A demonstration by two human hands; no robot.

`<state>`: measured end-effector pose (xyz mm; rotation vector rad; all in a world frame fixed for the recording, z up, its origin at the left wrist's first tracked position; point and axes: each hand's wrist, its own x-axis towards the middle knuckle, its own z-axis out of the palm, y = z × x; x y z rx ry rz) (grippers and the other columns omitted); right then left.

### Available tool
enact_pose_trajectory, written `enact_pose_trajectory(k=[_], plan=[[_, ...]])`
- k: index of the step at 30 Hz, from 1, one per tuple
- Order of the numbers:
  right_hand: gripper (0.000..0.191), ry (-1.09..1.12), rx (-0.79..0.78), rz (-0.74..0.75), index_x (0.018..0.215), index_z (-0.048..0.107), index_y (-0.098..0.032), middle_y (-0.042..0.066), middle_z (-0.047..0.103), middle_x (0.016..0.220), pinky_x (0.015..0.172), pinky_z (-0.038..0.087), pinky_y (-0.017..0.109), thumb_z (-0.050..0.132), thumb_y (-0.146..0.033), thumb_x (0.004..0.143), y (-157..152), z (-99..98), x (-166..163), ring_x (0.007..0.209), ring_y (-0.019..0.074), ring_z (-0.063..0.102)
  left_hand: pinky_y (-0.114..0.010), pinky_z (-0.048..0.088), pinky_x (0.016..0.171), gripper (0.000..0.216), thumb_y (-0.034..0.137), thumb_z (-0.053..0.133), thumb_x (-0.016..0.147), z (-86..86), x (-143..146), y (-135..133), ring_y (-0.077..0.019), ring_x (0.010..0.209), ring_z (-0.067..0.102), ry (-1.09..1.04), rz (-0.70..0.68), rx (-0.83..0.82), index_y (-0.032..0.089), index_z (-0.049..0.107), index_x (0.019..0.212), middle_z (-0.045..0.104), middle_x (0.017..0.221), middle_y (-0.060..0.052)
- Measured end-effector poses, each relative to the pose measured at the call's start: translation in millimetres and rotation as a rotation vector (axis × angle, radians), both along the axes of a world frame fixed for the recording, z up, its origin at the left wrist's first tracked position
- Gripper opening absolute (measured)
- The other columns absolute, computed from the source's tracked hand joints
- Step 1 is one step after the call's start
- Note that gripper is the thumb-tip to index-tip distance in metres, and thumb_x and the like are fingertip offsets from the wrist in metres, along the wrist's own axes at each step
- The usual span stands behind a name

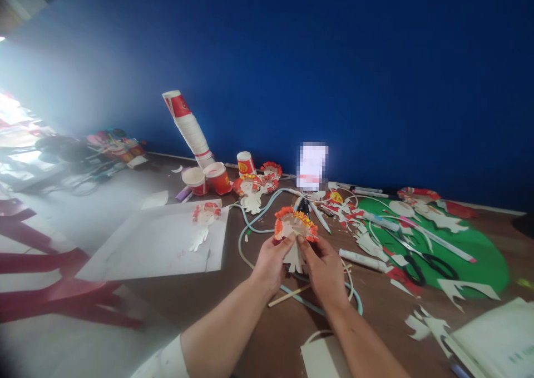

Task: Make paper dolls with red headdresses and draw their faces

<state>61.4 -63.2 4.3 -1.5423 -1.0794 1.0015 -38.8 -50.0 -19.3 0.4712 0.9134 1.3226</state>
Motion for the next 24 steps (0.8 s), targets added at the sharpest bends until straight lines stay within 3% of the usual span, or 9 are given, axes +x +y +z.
enact_pose_trajectory(k=[7, 17, 24], plan=[[0.053, 0.034, -0.028, -0.023, 0.105, 0.072, -0.016, 0.006, 0.074, 0.081, 0.067, 0.051, 0.032, 0.064, -0.058, 0.073, -0.2, -7.8, 1.5, 0.075, 0.0236, 0.067, -0.023, 0.044, 0.058, 0.037, 0.037, 0.083, 0.06, 6.7, -2.7, -3.3, -0.0116, 0.055, 0.057, -0.083, -0.075, 0.009, 0.011, 0.07, 0.082, 0.068, 0.068, -0.004], [0.049, 0.003, 0.006, -0.036, 0.094, 0.075, -0.018, 0.007, 0.075, 0.087, 0.072, 0.051, 0.033, 0.068, -0.059, 0.068, -1.2, -0.8, -1.3, 0.082, 0.0259, 0.067, -0.024, 0.044, 0.063, 0.042, 0.04, 0.086, 0.057, -7.4, 2.8, 1.7, -0.0119, 0.062, 0.059, -0.012, 0.049, -0.013, 0.012, 0.069, 0.084, 0.069, 0.075, -0.004], [0.048, -0.003, 0.018, -0.105, 0.09, 0.073, -0.018, 0.006, 0.075, 0.083, 0.073, 0.049, 0.032, 0.067, -0.061, 0.07, 0.4, -15.7, -2.1, 0.081, 0.0245, 0.067, -0.025, 0.044, 0.062, 0.047, 0.044, 0.087, 0.053, -9.7, 8.1, 0.1, -0.013, 0.059, 0.057, -0.027, 0.036, -0.04, 0.011, 0.07, 0.083, 0.068, 0.07, -0.005]])
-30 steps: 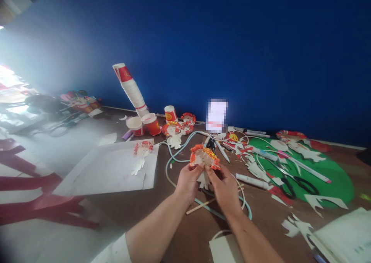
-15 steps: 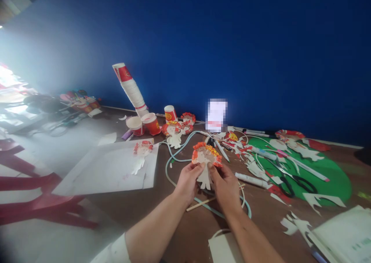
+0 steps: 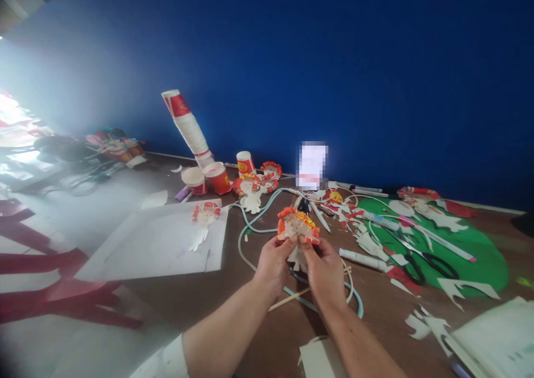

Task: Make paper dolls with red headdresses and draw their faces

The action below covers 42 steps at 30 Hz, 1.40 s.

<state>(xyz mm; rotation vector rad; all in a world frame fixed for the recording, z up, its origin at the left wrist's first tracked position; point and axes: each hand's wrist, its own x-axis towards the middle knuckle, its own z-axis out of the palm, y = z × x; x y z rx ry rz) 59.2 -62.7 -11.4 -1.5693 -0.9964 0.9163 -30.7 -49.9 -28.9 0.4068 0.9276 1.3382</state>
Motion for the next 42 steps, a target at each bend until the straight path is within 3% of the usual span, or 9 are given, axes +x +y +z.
enact_pose_trajectory(k=[4, 9, 15, 19, 22, 26, 31, 37, 42], plan=[[0.047, 0.004, 0.076, -0.005, 0.091, 0.071, -0.018, 0.007, 0.075, 0.088, 0.078, 0.049, 0.033, 0.063, -0.062, 0.074, -0.4, -5.5, -4.1, 0.084, 0.0242, 0.066, -0.026, 0.045, 0.064, 0.045, 0.044, 0.086, 0.055, 2.2, 4.3, -2.5, -0.013, 0.06, 0.058, -0.01, 0.019, 0.018, 0.012, 0.071, 0.083, 0.069, 0.073, -0.005], [0.049, 0.013, 0.054, -0.008, 0.099, 0.071, -0.018, 0.008, 0.074, 0.096, 0.081, 0.05, 0.035, 0.061, -0.061, 0.076, -1.3, -5.7, -8.0, 0.089, 0.0254, 0.067, -0.025, 0.046, 0.069, 0.044, 0.044, 0.087, 0.055, 7.0, 4.5, -4.0, -0.0143, 0.067, 0.061, 0.011, 0.038, -0.012, 0.013, 0.072, 0.083, 0.071, 0.079, -0.006], [0.051, 0.165, 0.038, 0.045, 0.098, 0.072, -0.018, 0.008, 0.075, 0.086, 0.084, 0.052, 0.041, 0.064, -0.061, 0.072, -0.5, -6.5, -11.7, 0.09, 0.0282, 0.068, -0.024, 0.045, 0.062, 0.04, 0.041, 0.087, 0.054, 5.7, 2.2, -4.0, -0.012, 0.058, 0.056, 0.06, 0.059, 0.009, 0.013, 0.07, 0.077, 0.067, 0.068, -0.004], [0.05, 0.195, 0.085, 0.081, 0.098, 0.074, -0.02, 0.007, 0.074, 0.08, 0.079, 0.054, 0.041, 0.064, -0.061, 0.072, 1.5, -9.2, -12.2, 0.087, 0.029, 0.069, -0.024, 0.046, 0.063, 0.038, 0.04, 0.086, 0.056, 5.8, 1.1, -3.1, -0.0129, 0.061, 0.057, 0.087, 0.064, 0.052, 0.013, 0.071, 0.078, 0.068, 0.071, -0.004], [0.05, 0.157, 0.025, 0.097, 0.096, 0.073, -0.019, 0.007, 0.074, 0.078, 0.073, 0.055, 0.039, 0.062, -0.062, 0.073, 3.4, -10.4, -10.3, 0.083, 0.0285, 0.069, -0.023, 0.045, 0.062, 0.039, 0.043, 0.085, 0.056, 4.0, -0.6, -0.4, -0.0129, 0.061, 0.058, 0.149, 0.102, 0.032, 0.013, 0.071, 0.076, 0.068, 0.072, -0.005], [0.057, 0.165, -0.012, 0.109, 0.111, 0.066, -0.018, 0.008, 0.074, 0.093, 0.074, 0.055, 0.039, 0.066, -0.06, 0.071, 6.5, -3.7, -5.0, 0.086, 0.0269, 0.068, -0.023, 0.043, 0.057, 0.039, 0.045, 0.083, 0.058, -0.1, -4.3, 3.1, -0.0112, 0.056, 0.054, 0.215, 0.096, 0.007, 0.013, 0.07, 0.076, 0.067, 0.068, -0.003], [0.082, -0.018, 0.307, 0.086, 0.141, 0.043, -0.023, 0.01, 0.056, 0.136, 0.099, 0.047, 0.04, 0.076, -0.042, 0.068, 10.4, 9.1, 9.1, 0.12, 0.0249, 0.056, -0.023, 0.042, 0.058, 0.037, 0.043, 0.082, 0.061, 0.9, -6.8, 1.2, -0.0113, 0.057, 0.054, 0.222, 0.04, 0.047, 0.013, 0.071, 0.079, 0.068, 0.07, -0.004], [0.056, -0.344, 0.384, 0.154, 0.132, 0.056, -0.024, 0.007, 0.06, 0.133, 0.108, 0.04, 0.043, 0.067, -0.037, 0.079, 10.5, 18.2, 22.8, 0.123, 0.0233, 0.054, -0.024, 0.041, 0.058, 0.041, 0.05, 0.081, 0.061, -2.0, -8.5, -1.7, -0.0116, 0.056, 0.052, 0.296, -0.063, 0.111, 0.013, 0.071, 0.077, 0.066, 0.066, -0.003], [0.048, -0.38, 0.391, 0.188, 0.129, 0.059, -0.024, 0.005, 0.063, 0.129, 0.107, 0.041, 0.041, 0.062, -0.033, 0.082, 11.3, 23.8, 25.5, 0.122, 0.0224, 0.056, -0.024, 0.041, 0.058, 0.046, 0.052, 0.082, 0.058, -1.1, -9.1, -3.0, -0.0124, 0.057, 0.053, 0.286, -0.14, 0.118, 0.013, 0.071, 0.081, 0.066, 0.067, -0.003]])
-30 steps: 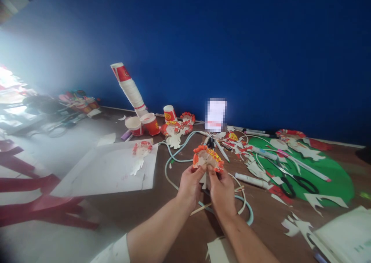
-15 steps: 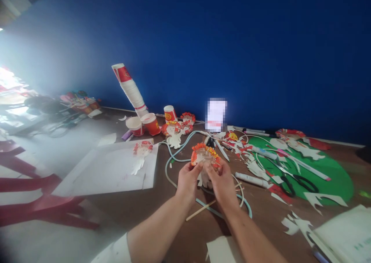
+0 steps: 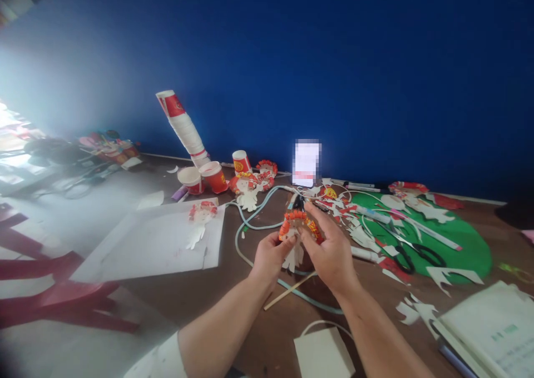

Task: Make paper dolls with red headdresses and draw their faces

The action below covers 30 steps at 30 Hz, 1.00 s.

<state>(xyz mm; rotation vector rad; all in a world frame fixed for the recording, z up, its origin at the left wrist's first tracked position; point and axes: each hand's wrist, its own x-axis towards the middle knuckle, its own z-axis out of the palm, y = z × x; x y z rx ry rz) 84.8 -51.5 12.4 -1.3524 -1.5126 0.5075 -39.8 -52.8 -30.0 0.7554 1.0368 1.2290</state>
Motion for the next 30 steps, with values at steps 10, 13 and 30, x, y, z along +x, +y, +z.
enact_pose_trajectory(k=[10, 13, 30], plan=[[0.035, 0.024, -0.1, 0.025, 0.116, 0.069, -0.026, 0.003, 0.072, 0.112, 0.096, 0.05, 0.036, 0.056, -0.035, 0.085, 2.4, 0.4, 11.1, 0.105, 0.0211, 0.066, -0.022, 0.036, 0.051, 0.049, 0.052, 0.083, 0.055, 3.6, -2.3, 0.9, -0.0083, 0.049, 0.047, -0.019, -0.08, -0.056, 0.012, 0.067, 0.078, 0.061, 0.061, 0.0], [0.036, 0.045, -0.152, 0.031, 0.117, 0.069, -0.025, 0.002, 0.072, 0.112, 0.092, 0.052, 0.035, 0.056, -0.036, 0.085, 3.0, 3.1, 13.0, 0.103, 0.0215, 0.067, -0.022, 0.034, 0.05, 0.048, 0.052, 0.083, 0.055, -0.7, -3.7, 2.1, -0.008, 0.049, 0.046, 0.008, -0.095, -0.059, 0.013, 0.067, 0.078, 0.059, 0.06, 0.0], [0.055, -0.236, 0.009, 0.234, 0.136, 0.052, -0.031, 0.003, 0.055, 0.139, 0.109, 0.04, 0.045, 0.06, -0.029, 0.082, 11.0, 13.7, 17.7, 0.128, 0.0242, 0.052, -0.022, 0.024, 0.048, 0.048, 0.057, 0.078, 0.061, -4.1, -8.8, 3.2, -0.0056, 0.048, 0.033, 0.159, -0.188, -0.002, 0.013, 0.063, 0.074, 0.048, 0.056, 0.003]])
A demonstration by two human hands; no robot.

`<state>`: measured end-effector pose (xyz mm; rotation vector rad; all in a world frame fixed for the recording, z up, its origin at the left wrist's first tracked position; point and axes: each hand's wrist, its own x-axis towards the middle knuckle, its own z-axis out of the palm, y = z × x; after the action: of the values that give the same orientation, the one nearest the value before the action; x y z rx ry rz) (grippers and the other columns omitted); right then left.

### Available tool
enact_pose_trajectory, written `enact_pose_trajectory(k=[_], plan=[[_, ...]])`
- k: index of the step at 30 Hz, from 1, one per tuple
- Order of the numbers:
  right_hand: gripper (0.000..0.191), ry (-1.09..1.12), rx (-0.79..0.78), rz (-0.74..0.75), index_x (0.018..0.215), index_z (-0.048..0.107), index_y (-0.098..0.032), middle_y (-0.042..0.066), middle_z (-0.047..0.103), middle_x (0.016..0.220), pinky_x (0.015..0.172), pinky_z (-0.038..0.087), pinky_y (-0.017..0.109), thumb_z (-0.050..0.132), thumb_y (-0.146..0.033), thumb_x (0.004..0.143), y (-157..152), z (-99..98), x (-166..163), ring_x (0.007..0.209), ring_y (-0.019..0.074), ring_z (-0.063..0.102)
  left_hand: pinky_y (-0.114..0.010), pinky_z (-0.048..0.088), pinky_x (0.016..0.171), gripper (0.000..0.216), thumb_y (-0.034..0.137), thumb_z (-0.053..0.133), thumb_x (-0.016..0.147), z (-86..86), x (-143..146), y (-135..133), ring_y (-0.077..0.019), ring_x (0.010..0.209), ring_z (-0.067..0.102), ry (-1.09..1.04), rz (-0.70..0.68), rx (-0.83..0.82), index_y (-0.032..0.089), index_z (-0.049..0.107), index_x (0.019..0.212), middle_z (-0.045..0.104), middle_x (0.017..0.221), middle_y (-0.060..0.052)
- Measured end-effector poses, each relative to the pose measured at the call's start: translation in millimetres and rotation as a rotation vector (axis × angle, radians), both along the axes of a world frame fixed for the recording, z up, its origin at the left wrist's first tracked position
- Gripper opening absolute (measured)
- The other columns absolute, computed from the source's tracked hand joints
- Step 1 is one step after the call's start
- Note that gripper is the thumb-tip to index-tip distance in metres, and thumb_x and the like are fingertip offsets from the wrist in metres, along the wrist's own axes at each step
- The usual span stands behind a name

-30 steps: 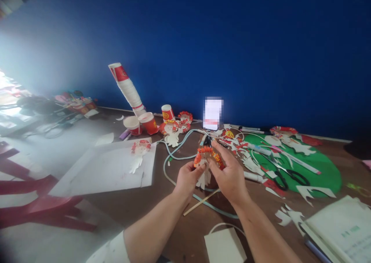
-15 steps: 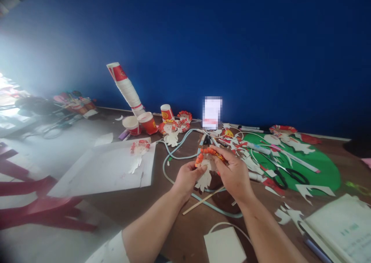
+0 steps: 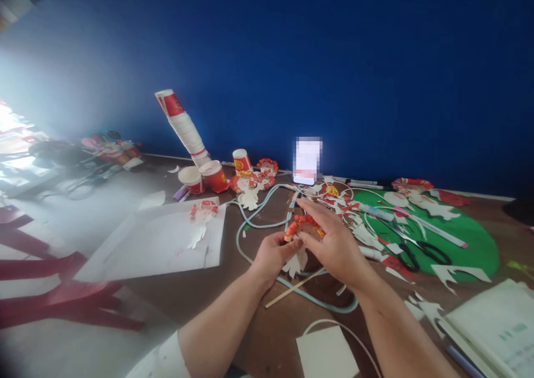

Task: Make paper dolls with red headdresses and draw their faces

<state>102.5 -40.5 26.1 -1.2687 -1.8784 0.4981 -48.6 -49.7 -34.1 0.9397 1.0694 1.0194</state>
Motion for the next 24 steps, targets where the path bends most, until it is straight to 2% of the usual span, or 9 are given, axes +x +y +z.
enact_pose_trajectory(k=[5, 11, 18, 21, 24], plan=[[0.043, -0.166, 0.116, 0.094, 0.122, 0.064, -0.031, 0.001, 0.065, 0.127, 0.108, 0.041, 0.045, 0.054, -0.018, 0.082, 6.0, 1.4, 2.3, 0.122, 0.0219, 0.056, -0.022, 0.023, 0.05, 0.046, 0.056, 0.077, 0.063, 0.3, -1.6, 0.1, -0.0055, 0.051, 0.03, 0.027, -0.031, 0.045, 0.013, 0.06, 0.071, 0.045, 0.057, 0.004], [0.032, -0.092, 0.133, 0.043, 0.104, 0.069, -0.027, 0.002, 0.071, 0.112, 0.097, 0.049, 0.039, 0.052, -0.015, 0.081, 3.6, -1.9, -1.4, 0.106, 0.02, 0.065, -0.022, 0.024, 0.05, 0.047, 0.055, 0.078, 0.059, 5.7, -1.1, -0.7, -0.0053, 0.05, 0.029, 0.048, -0.022, 0.002, 0.014, 0.061, 0.072, 0.045, 0.057, 0.005], [0.028, -0.065, 0.101, 0.031, 0.1, 0.069, -0.027, 0.0, 0.073, 0.103, 0.089, 0.052, 0.034, 0.05, -0.016, 0.083, 2.8, -4.3, -0.2, 0.095, 0.0171, 0.067, -0.022, 0.024, 0.049, 0.045, 0.052, 0.079, 0.058, 4.4, -0.1, -0.2, -0.0051, 0.049, 0.031, 0.054, -0.031, -0.02, 0.013, 0.061, 0.072, 0.046, 0.057, 0.004], [0.028, -0.079, 0.097, 0.04, 0.104, 0.069, -0.026, 0.001, 0.072, 0.105, 0.091, 0.052, 0.036, 0.05, -0.018, 0.085, 5.0, -7.4, 0.9, 0.098, 0.0177, 0.067, -0.022, 0.025, 0.048, 0.043, 0.052, 0.078, 0.059, 3.8, -0.5, -0.3, -0.0052, 0.047, 0.032, 0.059, -0.034, -0.033, 0.014, 0.06, 0.07, 0.046, 0.055, 0.005], [0.036, -0.115, 0.104, 0.043, 0.118, 0.065, -0.029, 0.003, 0.064, 0.126, 0.103, 0.046, 0.042, 0.054, -0.022, 0.085, 4.0, -6.8, 1.8, 0.117, 0.0215, 0.059, -0.021, 0.027, 0.049, 0.044, 0.052, 0.079, 0.06, 4.8, -0.2, -0.4, -0.005, 0.048, 0.034, 0.026, -0.02, -0.015, 0.013, 0.062, 0.071, 0.049, 0.056, 0.004]])
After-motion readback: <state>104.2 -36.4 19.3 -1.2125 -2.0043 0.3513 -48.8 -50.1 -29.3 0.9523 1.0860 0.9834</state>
